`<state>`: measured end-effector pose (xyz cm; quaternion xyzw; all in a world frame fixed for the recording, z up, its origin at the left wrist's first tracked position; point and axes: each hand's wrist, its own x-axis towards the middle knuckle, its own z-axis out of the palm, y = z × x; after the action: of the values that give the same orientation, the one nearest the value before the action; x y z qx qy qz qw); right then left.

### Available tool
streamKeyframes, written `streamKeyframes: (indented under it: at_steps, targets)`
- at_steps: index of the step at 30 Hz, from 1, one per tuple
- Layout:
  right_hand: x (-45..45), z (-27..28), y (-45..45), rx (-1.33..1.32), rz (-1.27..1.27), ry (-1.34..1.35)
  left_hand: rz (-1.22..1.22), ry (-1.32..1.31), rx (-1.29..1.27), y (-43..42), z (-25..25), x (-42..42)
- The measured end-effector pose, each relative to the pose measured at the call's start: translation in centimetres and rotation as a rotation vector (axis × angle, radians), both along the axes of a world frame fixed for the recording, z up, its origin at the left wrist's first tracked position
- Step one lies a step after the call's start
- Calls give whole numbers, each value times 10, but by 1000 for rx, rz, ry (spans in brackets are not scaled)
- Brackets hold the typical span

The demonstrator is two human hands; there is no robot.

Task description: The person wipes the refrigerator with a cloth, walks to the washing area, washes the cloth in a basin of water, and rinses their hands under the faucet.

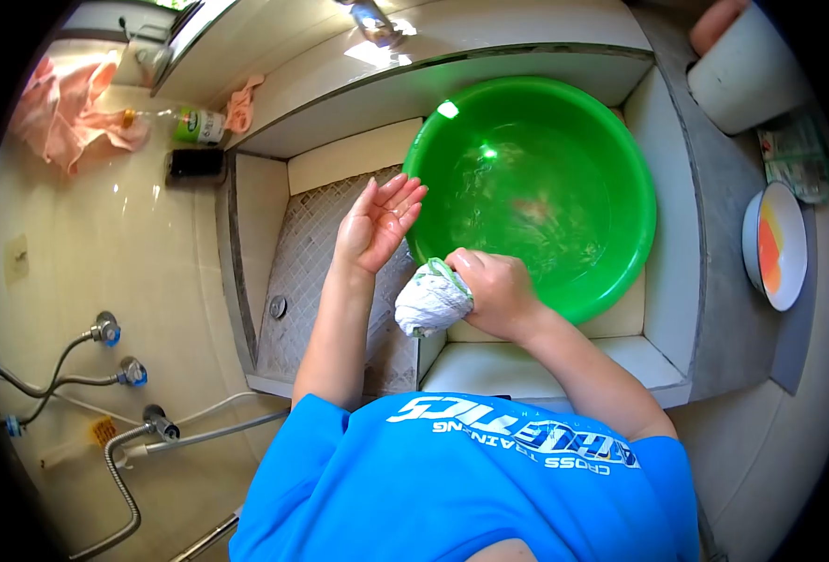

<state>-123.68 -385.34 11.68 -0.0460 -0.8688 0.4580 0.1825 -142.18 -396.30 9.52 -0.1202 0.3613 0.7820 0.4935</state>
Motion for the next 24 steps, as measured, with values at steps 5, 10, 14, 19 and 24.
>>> streamKeyframes:
  at_steps: [5, 10, 14, 19, 24]
  targets:
    - [-1, 1, 3, -6, 0, -16, 1, -27, 104, -17, -6, -10]
    - [-2, 0, 3, -17, -3, -57, 41, -49, 79, -26, -9, -14]
    - [-2, 1, 4, -2, 4, -86, 38, -28, 48, -31, -13, -16]
    - [-2, 4, 6, -6, -4, -116, 37, 27, -33, -32, -12, -18]
    - [-2, 4, 7, 22, 7, -126, 19, 320, -248, -11, 11, -39]
